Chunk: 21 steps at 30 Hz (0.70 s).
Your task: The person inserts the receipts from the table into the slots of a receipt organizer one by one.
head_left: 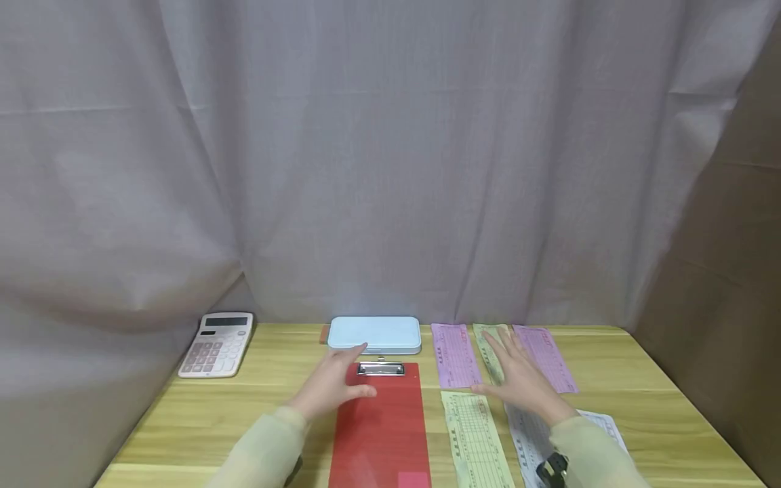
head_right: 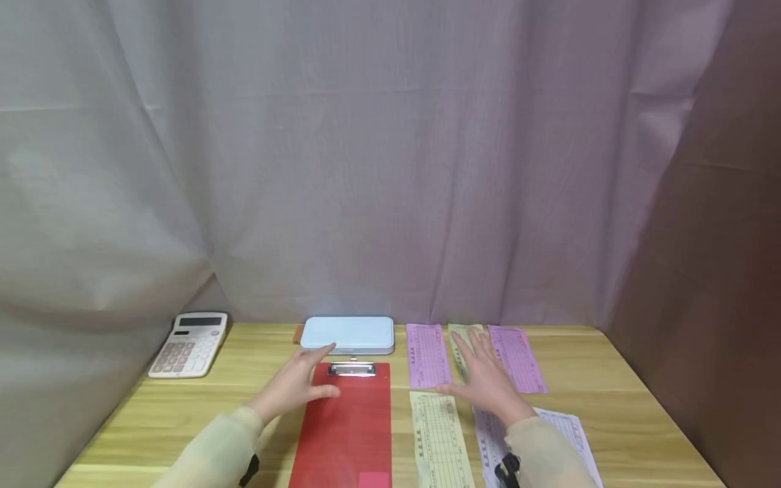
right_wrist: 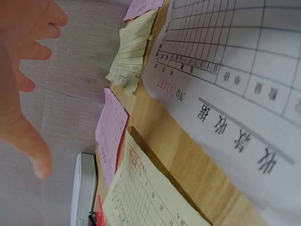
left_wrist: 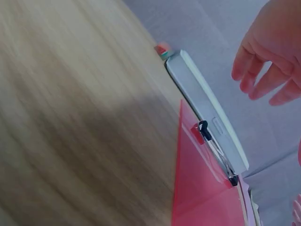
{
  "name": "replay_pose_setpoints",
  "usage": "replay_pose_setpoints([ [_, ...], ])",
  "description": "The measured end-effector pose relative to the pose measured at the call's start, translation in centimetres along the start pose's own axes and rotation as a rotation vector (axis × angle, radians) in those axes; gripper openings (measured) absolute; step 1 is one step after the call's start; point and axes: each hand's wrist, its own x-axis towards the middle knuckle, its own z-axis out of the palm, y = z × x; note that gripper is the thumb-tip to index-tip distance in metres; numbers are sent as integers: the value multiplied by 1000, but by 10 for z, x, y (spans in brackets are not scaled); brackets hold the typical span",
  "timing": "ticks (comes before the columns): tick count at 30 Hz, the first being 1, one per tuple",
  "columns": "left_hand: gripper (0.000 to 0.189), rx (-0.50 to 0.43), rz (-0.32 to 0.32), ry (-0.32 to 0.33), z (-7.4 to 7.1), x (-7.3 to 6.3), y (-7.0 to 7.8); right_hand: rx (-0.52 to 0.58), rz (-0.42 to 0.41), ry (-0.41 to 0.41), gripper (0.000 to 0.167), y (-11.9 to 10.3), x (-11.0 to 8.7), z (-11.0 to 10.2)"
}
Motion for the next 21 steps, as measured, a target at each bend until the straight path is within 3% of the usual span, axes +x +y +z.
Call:
replay_pose_setpoints([
  [9, 65, -69, 115, 11, 10, 23, -1, 55, -1, -5, 96, 1, 13, 8],
  [21, 47, -207, 37, -36, 29, 41, -4, 107, -20, 3, 69, 7, 34, 24],
])
